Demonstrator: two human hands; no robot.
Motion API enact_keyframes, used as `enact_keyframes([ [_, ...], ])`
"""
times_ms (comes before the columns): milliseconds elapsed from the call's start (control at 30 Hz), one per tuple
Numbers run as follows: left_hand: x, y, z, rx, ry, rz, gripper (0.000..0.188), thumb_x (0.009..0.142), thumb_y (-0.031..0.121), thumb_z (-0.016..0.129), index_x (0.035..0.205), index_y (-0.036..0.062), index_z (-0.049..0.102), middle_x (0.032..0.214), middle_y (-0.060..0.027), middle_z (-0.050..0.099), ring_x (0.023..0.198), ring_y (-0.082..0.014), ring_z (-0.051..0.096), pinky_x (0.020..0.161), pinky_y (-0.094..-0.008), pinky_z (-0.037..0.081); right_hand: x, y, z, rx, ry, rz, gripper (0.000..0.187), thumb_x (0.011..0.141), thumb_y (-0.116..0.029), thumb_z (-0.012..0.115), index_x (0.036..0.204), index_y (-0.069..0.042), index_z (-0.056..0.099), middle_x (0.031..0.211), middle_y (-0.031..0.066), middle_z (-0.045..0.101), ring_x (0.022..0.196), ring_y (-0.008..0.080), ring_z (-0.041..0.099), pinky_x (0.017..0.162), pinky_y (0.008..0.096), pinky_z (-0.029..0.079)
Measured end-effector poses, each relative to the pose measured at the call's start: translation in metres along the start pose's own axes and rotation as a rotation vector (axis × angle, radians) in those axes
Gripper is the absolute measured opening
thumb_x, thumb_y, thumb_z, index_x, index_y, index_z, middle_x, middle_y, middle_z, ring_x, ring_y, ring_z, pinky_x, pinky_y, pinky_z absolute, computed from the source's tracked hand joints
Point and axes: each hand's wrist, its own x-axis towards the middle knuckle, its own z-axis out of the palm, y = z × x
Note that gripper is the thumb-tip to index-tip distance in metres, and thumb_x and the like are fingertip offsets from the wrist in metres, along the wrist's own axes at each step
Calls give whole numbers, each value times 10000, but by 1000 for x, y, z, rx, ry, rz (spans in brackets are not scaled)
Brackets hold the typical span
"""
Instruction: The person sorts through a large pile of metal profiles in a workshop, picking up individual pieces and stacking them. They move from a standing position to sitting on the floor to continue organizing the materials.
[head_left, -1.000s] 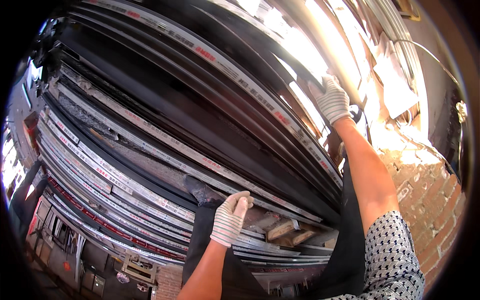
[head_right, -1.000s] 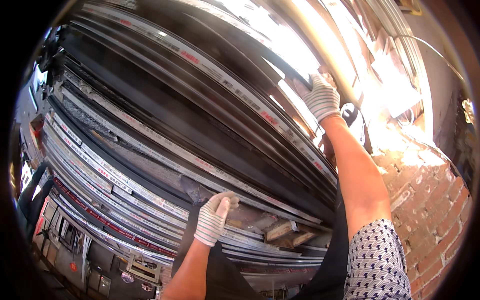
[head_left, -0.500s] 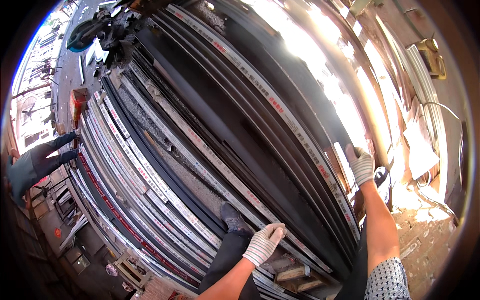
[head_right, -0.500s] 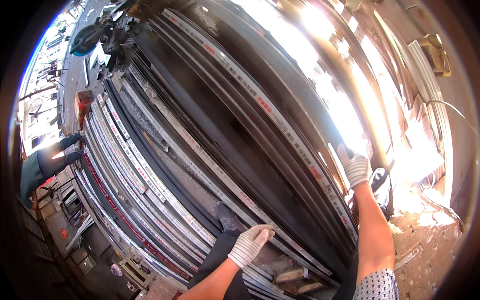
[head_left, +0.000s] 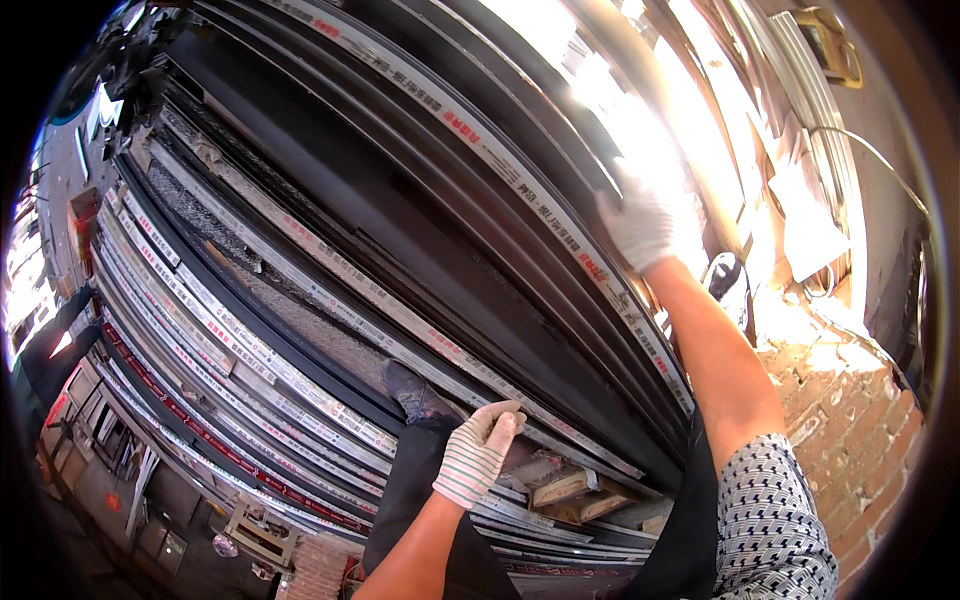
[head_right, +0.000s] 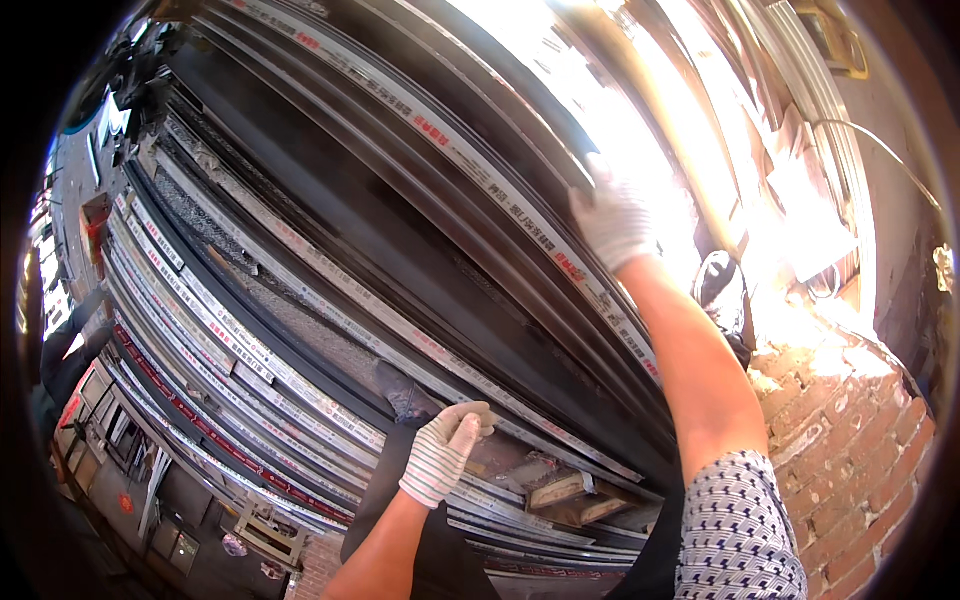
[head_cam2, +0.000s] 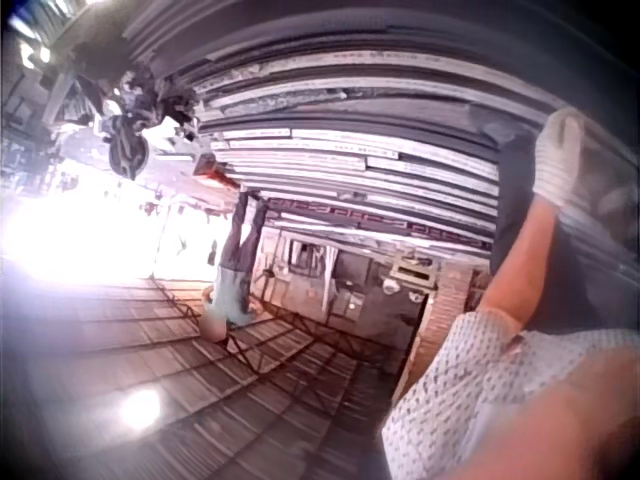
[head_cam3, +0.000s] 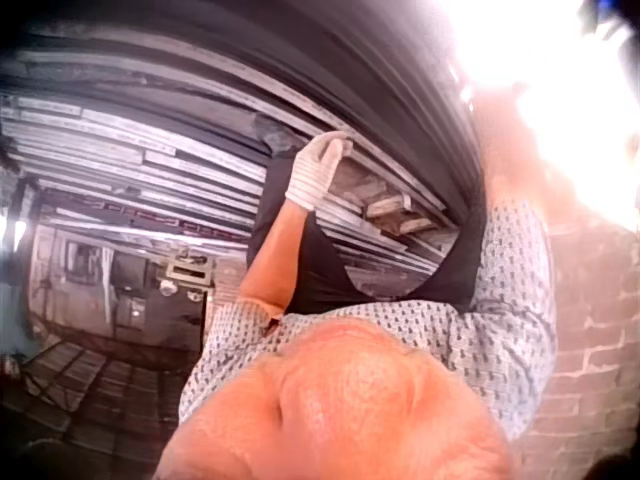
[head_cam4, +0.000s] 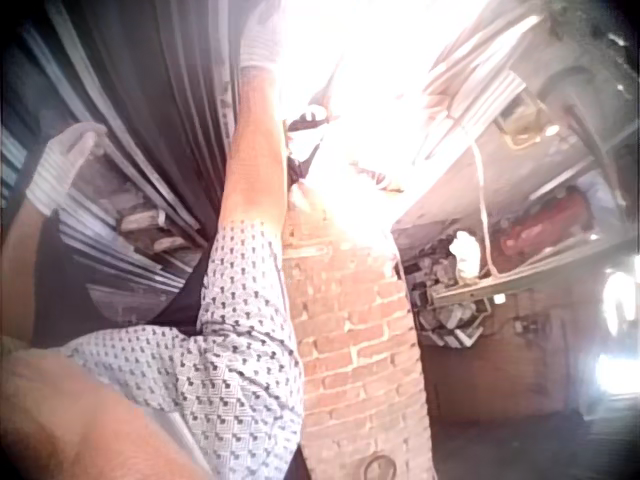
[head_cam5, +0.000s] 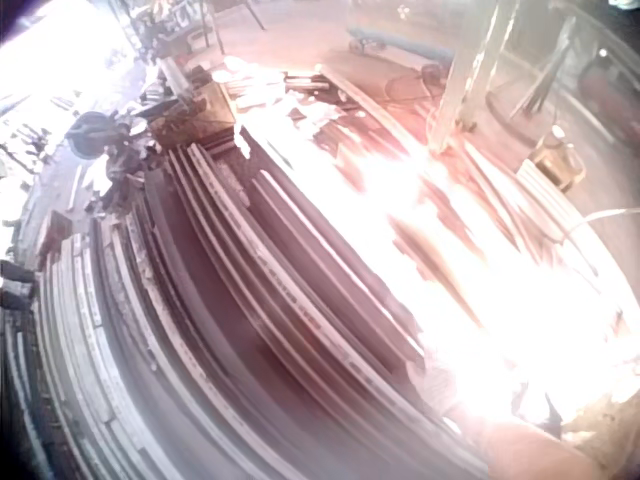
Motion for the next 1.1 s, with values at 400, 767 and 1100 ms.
enact_keyframes([
  [400, -2, 4, 0, 4, 38, 21, 381, 1047, 248, 542, 1298, -36, 582, 1170, -140, 678, 1055, -202, 655, 895, -343, 556, 33, -10, 27, 31, -418, 114, 556, 862, -268, 697, 1293, 0, 472, 1141, 191, 560, 1074, 363, 576, 918, 450, 499],
  [767, -1, 9, -2, 4, 60, 17, 420, 1046, 281, 550, 1290, -59, 588, 1169, -183, 685, 1060, -220, 663, 953, -345, 516, 54, 33, 9, 67, -188, 169, 372, 876, -336, 707, 1143, -92, 616, 1041, 140, 652, 1004, 336, 634, 869, 451, 524],
  [1100, 1, 15, 2, 16, 66, -3, 378, 1053, 232, 529, 1289, -58, 588, 1157, -178, 688, 1046, -216, 672, 958, -336, 519, 28, 55, 3, 92, -33, 217, 487, 856, -317, 736, 1245, -56, 602, 1163, 170, 632, 1085, 349, 605, 935, 447, 502],
])
